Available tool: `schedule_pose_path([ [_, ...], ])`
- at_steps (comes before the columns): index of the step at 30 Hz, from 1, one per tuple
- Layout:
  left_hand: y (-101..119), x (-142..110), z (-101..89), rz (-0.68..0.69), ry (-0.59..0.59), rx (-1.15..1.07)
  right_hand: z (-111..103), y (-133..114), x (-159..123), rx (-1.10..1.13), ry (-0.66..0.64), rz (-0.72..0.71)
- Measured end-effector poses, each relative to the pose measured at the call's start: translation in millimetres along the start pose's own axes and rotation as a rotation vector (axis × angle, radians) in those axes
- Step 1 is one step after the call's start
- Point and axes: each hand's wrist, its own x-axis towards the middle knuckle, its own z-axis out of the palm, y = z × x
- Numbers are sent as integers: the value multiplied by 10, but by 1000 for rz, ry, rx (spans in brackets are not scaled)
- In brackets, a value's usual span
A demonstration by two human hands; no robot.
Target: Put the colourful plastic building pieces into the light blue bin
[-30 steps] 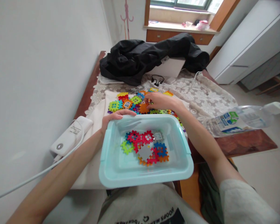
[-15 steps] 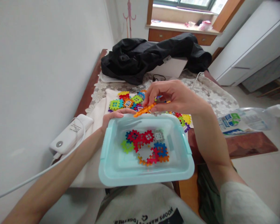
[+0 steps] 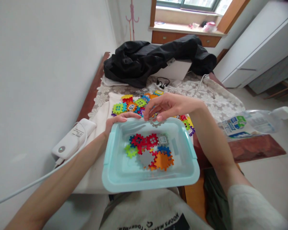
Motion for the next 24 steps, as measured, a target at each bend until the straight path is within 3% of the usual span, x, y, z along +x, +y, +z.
schedule_pose_path([
  [3, 25, -3, 23, 2, -4, 7, 61, -54, 2, 78, -73, -39],
  [8, 67, 5, 35, -11, -6, 24, 259, -371, -31, 73, -282, -58],
  [11, 52, 16, 15, -2, -24, 23, 263, -363, -13, -28, -233, -89],
  [13, 40, 16, 6, 0, -23, 17, 186, -193, 30, -179, -36, -72],
  [16, 42, 7, 9, 0, -15, 19, 15, 260, 107, -494, 301, 25],
  [18, 54, 2, 16, -5, -18, 24, -78, 592, 136, -731, 418, 166],
  [21, 69, 1, 24, -14, -22, 16, -138, 935, 135, -901, 357, 443],
  [24, 71, 3, 21, -11, -20, 19, -136, 1010, 129, -982, 236, 529],
])
